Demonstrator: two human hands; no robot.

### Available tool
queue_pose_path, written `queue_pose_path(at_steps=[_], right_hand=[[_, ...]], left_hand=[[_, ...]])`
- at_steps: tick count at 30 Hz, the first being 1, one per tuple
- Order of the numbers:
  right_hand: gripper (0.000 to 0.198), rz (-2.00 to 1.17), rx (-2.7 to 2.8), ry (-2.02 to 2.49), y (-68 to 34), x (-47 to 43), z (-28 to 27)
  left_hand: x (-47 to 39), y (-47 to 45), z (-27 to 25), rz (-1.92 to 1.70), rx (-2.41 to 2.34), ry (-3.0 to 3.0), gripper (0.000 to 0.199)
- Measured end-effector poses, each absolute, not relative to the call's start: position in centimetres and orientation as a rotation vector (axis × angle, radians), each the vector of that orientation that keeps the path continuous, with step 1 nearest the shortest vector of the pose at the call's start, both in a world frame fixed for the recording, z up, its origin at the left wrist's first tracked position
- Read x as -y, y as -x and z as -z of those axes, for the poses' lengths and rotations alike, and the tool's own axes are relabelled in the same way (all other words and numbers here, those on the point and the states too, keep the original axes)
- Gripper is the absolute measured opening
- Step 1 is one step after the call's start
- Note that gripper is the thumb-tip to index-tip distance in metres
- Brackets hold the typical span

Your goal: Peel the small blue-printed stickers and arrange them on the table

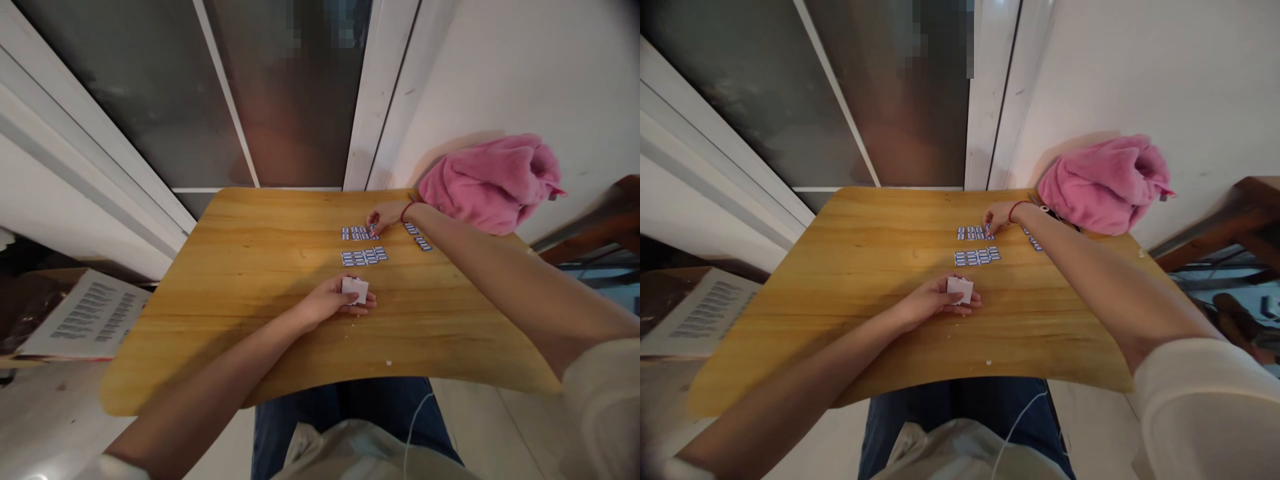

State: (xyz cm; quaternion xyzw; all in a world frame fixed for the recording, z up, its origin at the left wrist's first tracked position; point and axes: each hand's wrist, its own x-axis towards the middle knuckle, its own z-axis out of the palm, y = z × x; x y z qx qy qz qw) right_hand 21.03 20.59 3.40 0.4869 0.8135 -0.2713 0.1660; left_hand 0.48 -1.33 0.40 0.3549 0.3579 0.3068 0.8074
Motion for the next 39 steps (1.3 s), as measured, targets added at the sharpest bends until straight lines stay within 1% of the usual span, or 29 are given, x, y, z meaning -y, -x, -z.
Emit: queue_pose_path(at_steps=[10, 12, 16, 20, 23, 32, 39], right_hand=[[0.015, 0.849, -2.266, -1.424, -20.9, -19.1, -4.6], [0.018, 0.886, -2.272, -1.439, -21.0, -19.0, -4.8], [0.032, 0.928, -2.326, -1.456, -20.7, -19.3, -4.8], [0.043, 0.843, -2.34, -1.439, -19.7, -19.7, -4.1], [0.047, 0.762, -2.343, -1.43, -19.0, -20.0, -3.7], [0.039, 0.677, -2.327, -1.377, -18.9, -20.8, -3.4], [0.038, 0.665, -2.325, -1.343, -18.8, -20.4, -3.8]], left_hand=[[1.3, -0.4, -0.2, -0.674, -0.732, -0.777, 0.025], [1.2, -0.5, -0.1, -0.673, -0.729, -0.781, 0.025], [1.2, -0.5, -0.2, -0.663, -0.742, -0.786, 0.022], [1.3, -0.3, -0.3, -0.669, -0.713, -0.791, 0.022], [1.3, -0.2, -0.2, -0.666, -0.7, -0.793, 0.022], [1.3, -0.4, 0.1, -0.642, -0.681, -0.795, 0.023], [1.3, -0.2, 0.3, -0.656, -0.668, -0.799, 0.025]])
